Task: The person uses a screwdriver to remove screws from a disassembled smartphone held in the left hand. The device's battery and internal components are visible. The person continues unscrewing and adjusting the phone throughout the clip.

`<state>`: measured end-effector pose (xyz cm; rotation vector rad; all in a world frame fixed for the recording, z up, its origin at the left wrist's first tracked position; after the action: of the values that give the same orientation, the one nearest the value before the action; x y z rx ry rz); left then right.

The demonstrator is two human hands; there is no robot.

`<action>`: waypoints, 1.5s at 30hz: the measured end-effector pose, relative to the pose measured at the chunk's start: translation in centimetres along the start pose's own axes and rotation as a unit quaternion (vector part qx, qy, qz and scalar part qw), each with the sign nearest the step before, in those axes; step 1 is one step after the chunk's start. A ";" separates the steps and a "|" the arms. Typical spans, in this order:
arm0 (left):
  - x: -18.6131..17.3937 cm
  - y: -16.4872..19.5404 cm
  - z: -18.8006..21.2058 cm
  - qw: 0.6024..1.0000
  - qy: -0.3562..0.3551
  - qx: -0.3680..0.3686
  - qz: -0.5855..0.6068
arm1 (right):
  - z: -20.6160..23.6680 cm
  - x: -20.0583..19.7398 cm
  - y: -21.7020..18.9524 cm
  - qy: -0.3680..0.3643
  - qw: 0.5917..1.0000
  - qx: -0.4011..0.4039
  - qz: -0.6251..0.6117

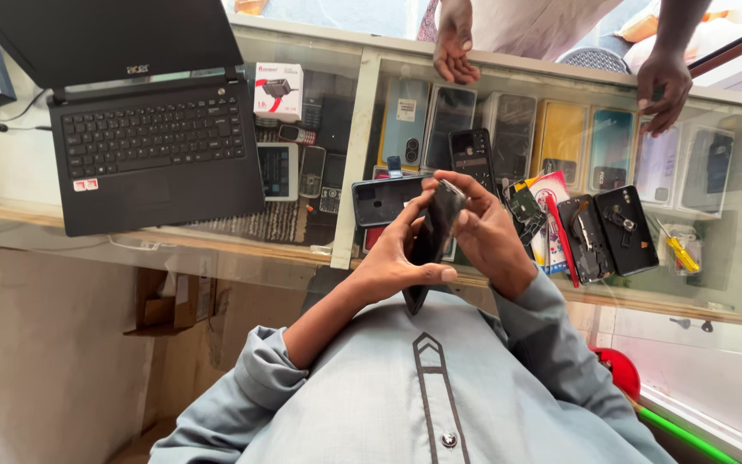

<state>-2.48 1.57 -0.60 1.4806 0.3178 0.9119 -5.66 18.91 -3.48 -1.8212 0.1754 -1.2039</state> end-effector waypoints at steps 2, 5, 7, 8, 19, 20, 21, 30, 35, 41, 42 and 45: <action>0.0 -1.2 0.1 0.999 -0.021 0.009 -0.040 | -0.5 -0.9 0.8 -0.009 0.999 -0.006 -0.052; 0.2 -3.1 0.4 0.998 -0.069 -0.005 0.013 | -0.1 -0.9 0.7 -0.060 0.997 -0.026 -0.045; 0.2 -4.2 0.6 0.987 -0.109 -0.012 0.122 | 0.2 -0.6 0.3 -0.065 0.998 -0.026 -0.007; 0.0 -4.5 0.9 0.972 -0.129 -0.008 0.194 | 0.3 -0.4 0.0 -0.047 0.999 -0.016 0.015; -0.5 -1.4 0.8 0.967 -0.040 0.035 0.248 | 0.7 3.7 -2.0 0.192 0.956 0.085 0.205; -1.0 -1.5 0.9 0.975 -0.013 0.028 0.221 | 0.6 3.8 -1.8 0.193 0.952 0.085 0.220; -1.5 -1.5 0.8 0.981 0.012 0.022 0.192 | 0.3 3.9 -1.6 0.193 0.949 0.083 0.236; -4.1 -1.1 2.1 0.986 0.159 0.012 0.042 | -1.6 5.5 1.3 0.217 0.944 0.044 0.246; -4.0 -0.8 2.0 0.985 0.145 -0.001 0.092 | -1.5 5.9 2.1 0.231 0.942 0.034 0.239; -3.8 -1.3 2.3 0.985 0.137 -0.006 0.109 | -1.0 6.0 3.1 0.247 0.942 0.028 0.227; -3.9 -1.4 2.4 0.984 0.136 -0.009 0.111 | -0.9 6.0 3.3 0.245 0.942 0.024 0.227; -3.8 -1.8 2.6 0.984 0.149 -0.027 0.093 | -0.6 6.0 3.7 0.262 0.936 0.032 0.233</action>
<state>-2.55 -2.55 -3.29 1.3402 0.3739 1.2868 -1.82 13.14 -2.26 -1.2616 0.8129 -1.2942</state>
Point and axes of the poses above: each hand's wrist, its own z-axis away from the middle knuckle, its own x-axis out of the palm, y = z × x, the point moved 3 cm from there along -z, towards the middle knuckle, and after that the axes turned 14 degrees about -y, right-handed, at the moved point
